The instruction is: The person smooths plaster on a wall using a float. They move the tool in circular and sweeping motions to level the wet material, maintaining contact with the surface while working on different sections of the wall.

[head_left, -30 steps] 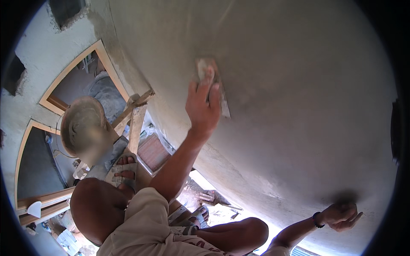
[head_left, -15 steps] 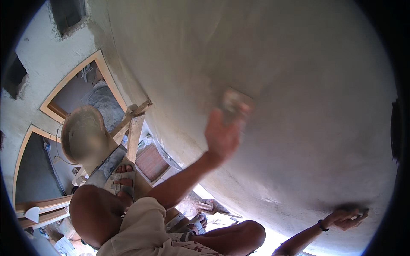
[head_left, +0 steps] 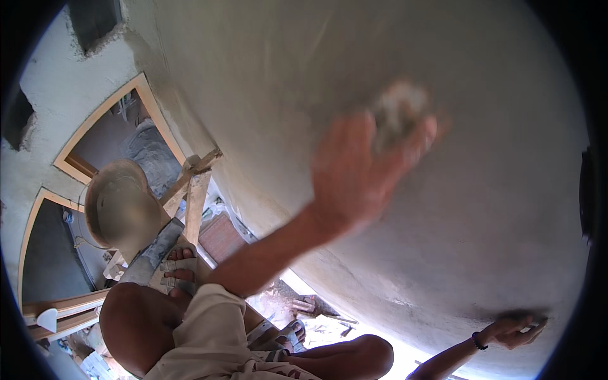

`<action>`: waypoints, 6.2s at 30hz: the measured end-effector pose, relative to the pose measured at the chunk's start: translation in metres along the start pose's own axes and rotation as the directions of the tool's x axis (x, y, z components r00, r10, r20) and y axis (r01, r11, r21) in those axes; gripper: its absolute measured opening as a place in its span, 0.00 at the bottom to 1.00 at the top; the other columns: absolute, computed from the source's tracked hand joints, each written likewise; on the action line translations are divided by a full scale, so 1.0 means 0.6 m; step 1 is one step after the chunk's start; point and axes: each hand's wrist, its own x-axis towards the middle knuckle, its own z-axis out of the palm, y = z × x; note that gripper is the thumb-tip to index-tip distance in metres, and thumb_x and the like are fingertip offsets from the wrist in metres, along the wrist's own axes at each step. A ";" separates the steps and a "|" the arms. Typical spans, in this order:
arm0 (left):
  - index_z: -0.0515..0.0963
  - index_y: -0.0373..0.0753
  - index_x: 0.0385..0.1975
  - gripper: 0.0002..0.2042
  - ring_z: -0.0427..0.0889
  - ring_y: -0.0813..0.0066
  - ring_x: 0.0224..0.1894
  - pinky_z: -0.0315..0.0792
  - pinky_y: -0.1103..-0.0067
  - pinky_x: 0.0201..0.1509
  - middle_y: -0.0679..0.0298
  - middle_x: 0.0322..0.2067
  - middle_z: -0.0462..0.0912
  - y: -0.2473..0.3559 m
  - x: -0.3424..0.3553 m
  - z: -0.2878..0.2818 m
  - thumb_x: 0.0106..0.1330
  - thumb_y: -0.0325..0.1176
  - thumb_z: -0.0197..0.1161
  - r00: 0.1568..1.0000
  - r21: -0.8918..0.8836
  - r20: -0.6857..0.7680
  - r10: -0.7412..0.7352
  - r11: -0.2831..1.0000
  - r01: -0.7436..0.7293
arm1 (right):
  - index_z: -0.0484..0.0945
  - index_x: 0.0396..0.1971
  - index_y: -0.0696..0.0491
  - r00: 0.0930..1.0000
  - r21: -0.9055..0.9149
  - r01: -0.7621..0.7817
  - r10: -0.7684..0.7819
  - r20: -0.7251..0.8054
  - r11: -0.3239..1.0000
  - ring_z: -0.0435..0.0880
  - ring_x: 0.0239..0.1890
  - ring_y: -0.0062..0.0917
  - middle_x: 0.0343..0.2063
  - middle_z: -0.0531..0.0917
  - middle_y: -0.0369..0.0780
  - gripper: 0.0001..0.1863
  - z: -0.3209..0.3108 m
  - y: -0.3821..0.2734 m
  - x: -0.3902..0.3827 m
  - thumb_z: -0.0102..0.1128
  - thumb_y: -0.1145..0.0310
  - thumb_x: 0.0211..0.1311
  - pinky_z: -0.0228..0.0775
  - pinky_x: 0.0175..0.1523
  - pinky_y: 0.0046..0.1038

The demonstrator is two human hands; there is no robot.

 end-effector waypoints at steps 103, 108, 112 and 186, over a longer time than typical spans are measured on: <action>0.69 0.56 0.65 0.27 0.72 0.67 0.28 0.72 0.69 0.31 0.62 0.29 0.73 0.044 -0.036 0.014 0.64 0.29 0.60 0.990 -0.024 0.054 0.134 0.991 -0.133 | 0.79 0.52 0.58 0.971 0.148 0.237 -0.239 -0.010 0.960 0.76 0.59 0.37 0.55 0.76 0.49 0.20 0.008 0.005 -0.006 0.46 0.59 0.75 0.76 0.57 0.38; 0.75 0.46 0.60 0.21 0.79 0.52 0.39 0.74 0.64 0.42 0.53 0.36 0.78 -0.142 0.031 -0.008 0.67 0.33 0.57 0.955 0.032 -0.123 -0.270 0.961 0.275 | 0.79 0.51 0.58 0.951 0.195 0.309 -0.302 -0.065 0.931 0.78 0.57 0.38 0.55 0.76 0.48 0.20 -0.007 0.029 0.001 0.49 0.57 0.74 0.75 0.58 0.38; 0.74 0.38 0.59 0.19 0.79 0.60 0.45 0.72 0.67 0.49 0.54 0.41 0.81 -0.246 -0.192 0.005 0.70 0.35 0.55 0.713 -0.115 -0.151 -0.684 0.729 0.675 | 0.79 0.51 0.56 0.964 0.184 0.265 -0.264 -0.034 0.946 0.76 0.59 0.40 0.56 0.76 0.48 0.24 0.006 0.006 -0.014 0.45 0.51 0.74 0.71 0.61 0.42; 0.72 0.38 0.62 0.21 0.78 0.57 0.56 0.71 0.67 0.59 0.49 0.56 0.77 -0.289 -0.465 0.056 0.70 0.34 0.55 -0.078 -0.326 0.113 -0.991 -0.111 0.939 | 0.76 0.51 0.61 0.986 0.260 0.166 -0.166 -0.023 0.951 0.71 0.59 0.48 0.54 0.74 0.56 0.33 0.006 -0.048 -0.015 0.37 0.45 0.74 0.64 0.59 0.51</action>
